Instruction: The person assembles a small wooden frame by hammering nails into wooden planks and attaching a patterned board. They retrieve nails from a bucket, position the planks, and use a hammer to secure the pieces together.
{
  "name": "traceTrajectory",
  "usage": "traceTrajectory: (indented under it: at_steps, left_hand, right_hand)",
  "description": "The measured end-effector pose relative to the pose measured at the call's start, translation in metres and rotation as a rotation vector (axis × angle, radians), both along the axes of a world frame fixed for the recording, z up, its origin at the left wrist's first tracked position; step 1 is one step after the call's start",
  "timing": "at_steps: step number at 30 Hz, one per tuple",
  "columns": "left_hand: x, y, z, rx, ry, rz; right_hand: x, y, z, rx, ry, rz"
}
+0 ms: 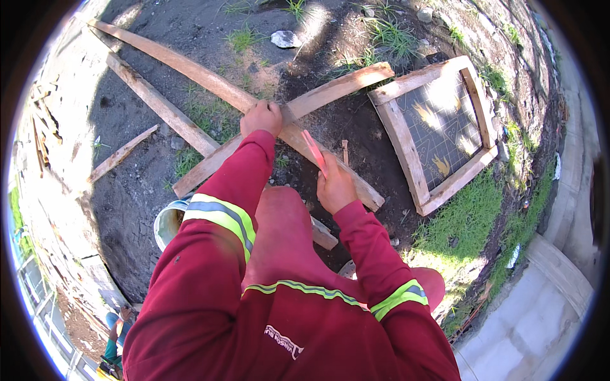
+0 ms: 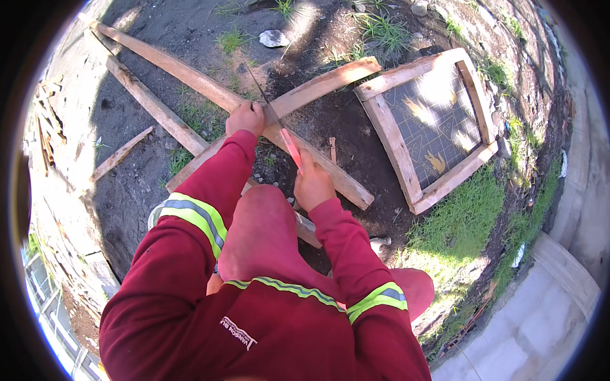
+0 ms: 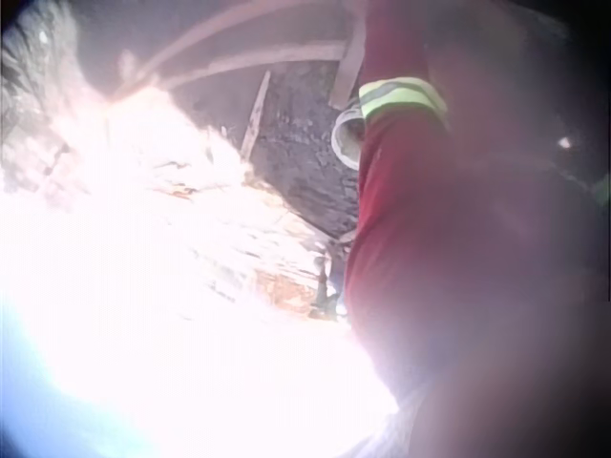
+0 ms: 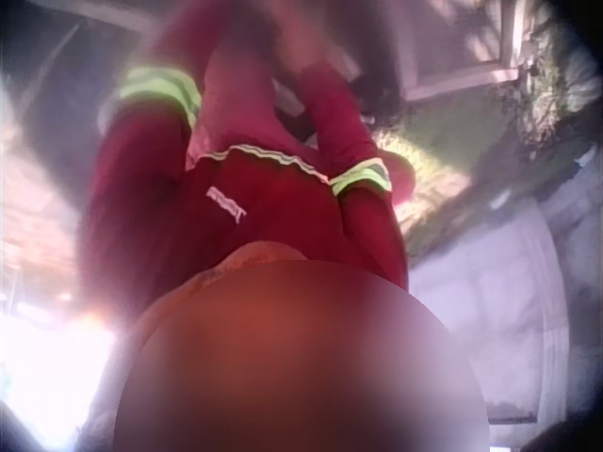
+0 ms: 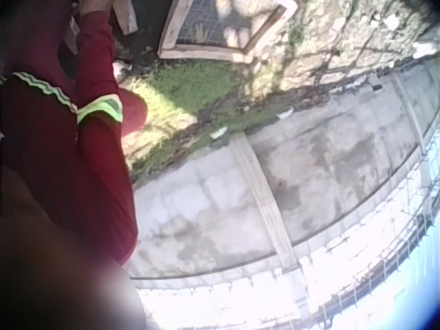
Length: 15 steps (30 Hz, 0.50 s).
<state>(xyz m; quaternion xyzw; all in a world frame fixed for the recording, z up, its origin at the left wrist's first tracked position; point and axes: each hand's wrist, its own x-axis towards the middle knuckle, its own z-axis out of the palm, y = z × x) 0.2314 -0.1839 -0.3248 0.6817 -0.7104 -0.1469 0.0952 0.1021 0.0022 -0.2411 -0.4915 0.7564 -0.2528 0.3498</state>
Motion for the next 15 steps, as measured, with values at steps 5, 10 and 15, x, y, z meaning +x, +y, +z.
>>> traceTrajectory:
  at_steps: [5,10,15]
  left_hand:
    - [0.001,0.000,0.001,0.051,-0.006,0.028]
    - [0.000,0.000,0.003,0.059,0.000,0.026]
    - [0.000,0.000,0.002,0.031,0.014,0.027]
  right_hand:
    - [-0.001,0.020,0.029,0.078,-0.014,-0.023]
    - [-0.010,0.069,0.066,0.080,-0.012,0.010]
    - [-0.001,0.015,0.031,0.058,0.041,0.001]
